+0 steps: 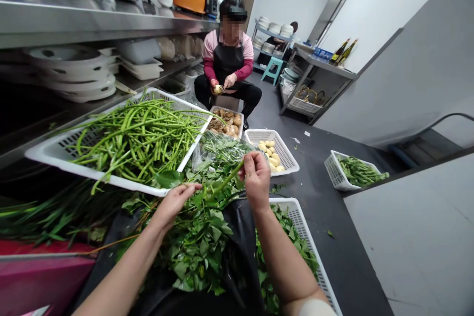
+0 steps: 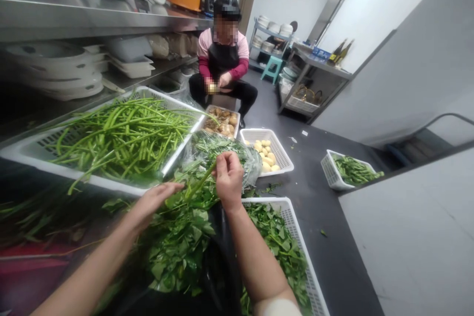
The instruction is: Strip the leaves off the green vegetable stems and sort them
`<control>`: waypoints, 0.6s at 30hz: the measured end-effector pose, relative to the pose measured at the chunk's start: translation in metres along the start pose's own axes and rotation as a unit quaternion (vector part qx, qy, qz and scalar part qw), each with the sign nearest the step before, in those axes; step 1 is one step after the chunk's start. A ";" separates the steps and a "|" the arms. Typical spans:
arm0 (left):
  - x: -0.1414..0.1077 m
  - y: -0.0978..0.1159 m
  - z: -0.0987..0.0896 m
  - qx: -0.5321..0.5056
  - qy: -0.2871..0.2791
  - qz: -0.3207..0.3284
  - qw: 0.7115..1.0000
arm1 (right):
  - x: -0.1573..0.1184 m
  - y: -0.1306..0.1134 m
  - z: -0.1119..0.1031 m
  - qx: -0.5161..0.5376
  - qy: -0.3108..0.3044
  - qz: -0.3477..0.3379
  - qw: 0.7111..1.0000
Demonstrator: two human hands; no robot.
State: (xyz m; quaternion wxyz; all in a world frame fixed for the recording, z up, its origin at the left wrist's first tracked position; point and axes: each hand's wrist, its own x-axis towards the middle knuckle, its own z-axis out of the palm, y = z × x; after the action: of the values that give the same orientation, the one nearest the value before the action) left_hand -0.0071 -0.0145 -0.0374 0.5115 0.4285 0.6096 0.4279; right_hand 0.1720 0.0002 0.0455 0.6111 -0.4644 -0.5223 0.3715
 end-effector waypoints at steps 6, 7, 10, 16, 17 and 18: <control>-0.012 0.039 -0.010 0.157 -0.049 0.164 0.973 | 0.016 -0.006 0.008 0.030 -0.155 0.047 0.986; -0.014 0.048 -0.004 0.160 -0.095 0.189 0.964 | 0.016 -0.006 0.011 0.038 -0.176 0.058 0.982; -0.015 0.065 0.019 0.180 -0.192 0.215 0.940 | 0.014 -0.003 0.019 0.069 -0.204 0.093 0.972; -0.011 0.049 0.037 0.180 -0.157 0.255 0.937 | 0.008 0.012 0.017 0.037 -0.191 0.109 0.975; -0.012 0.044 0.036 0.192 -0.158 0.263 0.932 | 0.010 0.013 0.015 0.038 -0.165 0.106 0.980; -0.015 0.040 0.035 0.208 -0.160 0.270 0.926 | 0.012 0.013 0.014 0.050 -0.133 0.108 0.984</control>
State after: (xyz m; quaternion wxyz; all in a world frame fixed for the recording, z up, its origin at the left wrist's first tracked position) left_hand 0.0327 -0.0151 0.0005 0.3666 0.7363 0.4566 0.3390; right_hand 0.1610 0.0182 0.0368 0.5156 -0.4331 -0.5263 0.5192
